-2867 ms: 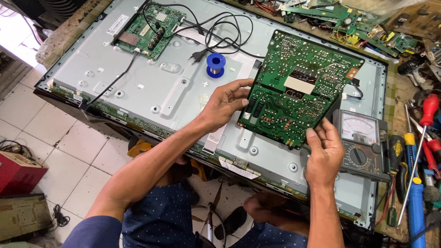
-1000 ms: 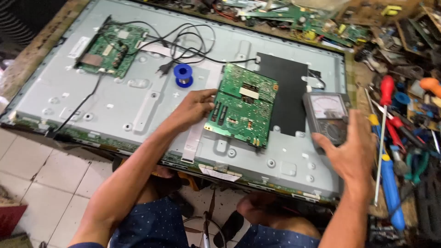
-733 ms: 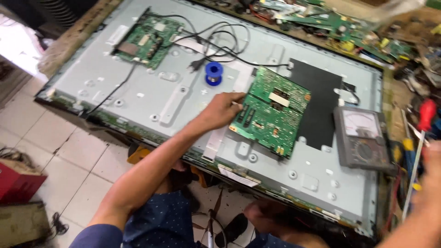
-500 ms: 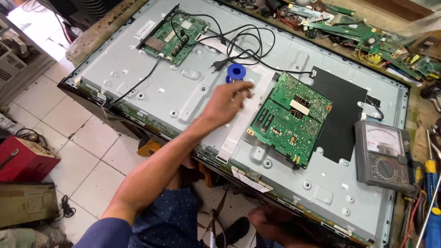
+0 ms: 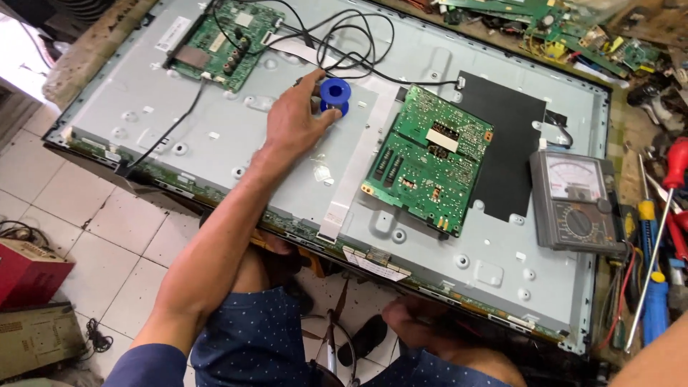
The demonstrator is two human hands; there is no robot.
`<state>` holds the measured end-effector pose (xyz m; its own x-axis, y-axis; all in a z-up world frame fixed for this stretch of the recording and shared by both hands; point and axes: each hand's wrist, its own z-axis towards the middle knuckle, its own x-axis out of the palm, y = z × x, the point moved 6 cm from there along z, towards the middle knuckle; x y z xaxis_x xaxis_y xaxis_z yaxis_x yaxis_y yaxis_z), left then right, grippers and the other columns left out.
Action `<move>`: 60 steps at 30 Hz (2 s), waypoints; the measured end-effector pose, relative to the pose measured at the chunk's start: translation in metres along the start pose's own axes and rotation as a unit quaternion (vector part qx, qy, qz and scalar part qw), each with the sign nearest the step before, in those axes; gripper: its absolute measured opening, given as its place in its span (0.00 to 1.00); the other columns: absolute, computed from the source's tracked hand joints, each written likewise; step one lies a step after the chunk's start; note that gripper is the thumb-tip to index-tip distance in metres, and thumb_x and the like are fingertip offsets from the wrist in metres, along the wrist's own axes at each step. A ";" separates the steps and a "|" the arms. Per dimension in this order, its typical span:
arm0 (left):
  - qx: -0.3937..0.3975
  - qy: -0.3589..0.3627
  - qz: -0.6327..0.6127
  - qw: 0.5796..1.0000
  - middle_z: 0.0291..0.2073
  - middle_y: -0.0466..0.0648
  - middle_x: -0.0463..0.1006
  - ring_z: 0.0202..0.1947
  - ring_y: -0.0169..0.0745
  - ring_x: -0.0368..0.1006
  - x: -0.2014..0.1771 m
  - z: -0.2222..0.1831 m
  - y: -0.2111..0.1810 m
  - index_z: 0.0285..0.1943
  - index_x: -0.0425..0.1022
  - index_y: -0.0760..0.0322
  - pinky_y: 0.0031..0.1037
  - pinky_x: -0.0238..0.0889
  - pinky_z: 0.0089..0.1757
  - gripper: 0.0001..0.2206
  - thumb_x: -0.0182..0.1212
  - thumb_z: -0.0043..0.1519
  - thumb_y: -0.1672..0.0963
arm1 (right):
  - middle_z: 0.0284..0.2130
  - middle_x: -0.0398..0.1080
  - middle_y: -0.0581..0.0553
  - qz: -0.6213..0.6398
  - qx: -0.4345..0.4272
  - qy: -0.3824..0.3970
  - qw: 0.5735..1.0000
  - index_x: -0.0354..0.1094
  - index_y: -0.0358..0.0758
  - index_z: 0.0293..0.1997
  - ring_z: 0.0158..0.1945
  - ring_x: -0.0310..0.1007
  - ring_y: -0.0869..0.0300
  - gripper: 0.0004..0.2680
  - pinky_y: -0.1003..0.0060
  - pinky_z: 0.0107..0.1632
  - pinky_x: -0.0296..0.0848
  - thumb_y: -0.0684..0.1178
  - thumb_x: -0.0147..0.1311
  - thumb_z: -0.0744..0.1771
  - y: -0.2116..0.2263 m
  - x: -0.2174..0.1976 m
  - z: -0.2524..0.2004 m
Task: The person is repairing a television by positioning a circuit board and soldering components using a soldering iron and solder wire.
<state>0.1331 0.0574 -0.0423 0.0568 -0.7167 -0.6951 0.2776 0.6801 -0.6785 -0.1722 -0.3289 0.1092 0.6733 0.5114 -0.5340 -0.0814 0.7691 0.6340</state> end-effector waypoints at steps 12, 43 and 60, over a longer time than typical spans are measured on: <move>0.154 -0.016 0.012 0.988 0.42 0.46 0.80 0.41 0.40 0.76 -0.007 -0.068 -0.079 0.54 0.77 0.57 0.34 0.71 0.44 0.14 0.66 0.64 0.50 | 0.52 0.72 0.32 0.028 -0.112 -0.021 0.993 0.64 0.28 0.65 0.45 0.77 0.50 0.09 0.57 0.52 0.77 0.36 0.53 0.75 -0.004 0.089 -0.033; 0.119 0.172 -0.112 0.971 0.27 0.46 0.82 0.28 0.43 0.75 0.007 -0.091 -0.075 0.47 0.83 0.62 0.37 0.70 0.34 0.12 0.73 0.56 0.56 | 0.60 0.64 0.25 0.096 -0.061 0.030 0.993 0.54 0.29 0.64 0.49 0.75 0.42 0.18 0.50 0.52 0.78 0.33 0.59 0.69 0.018 0.142 -0.058; 0.124 0.167 -0.084 0.974 0.24 0.47 0.78 0.28 0.48 0.76 0.008 -0.090 -0.074 0.42 0.82 0.62 0.38 0.70 0.33 0.10 0.74 0.55 0.56 | 0.43 0.71 0.32 0.075 -0.085 0.008 0.994 0.57 0.29 0.65 0.46 0.76 0.43 0.19 0.51 0.49 0.79 0.36 0.63 0.69 0.031 0.140 -0.055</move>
<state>0.0264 0.0156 -0.0188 -0.3140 -0.6961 -0.6457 0.4814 0.4694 -0.7402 -0.1211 -0.2122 0.0233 0.6327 0.6300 -0.4503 -0.3031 0.7366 0.6047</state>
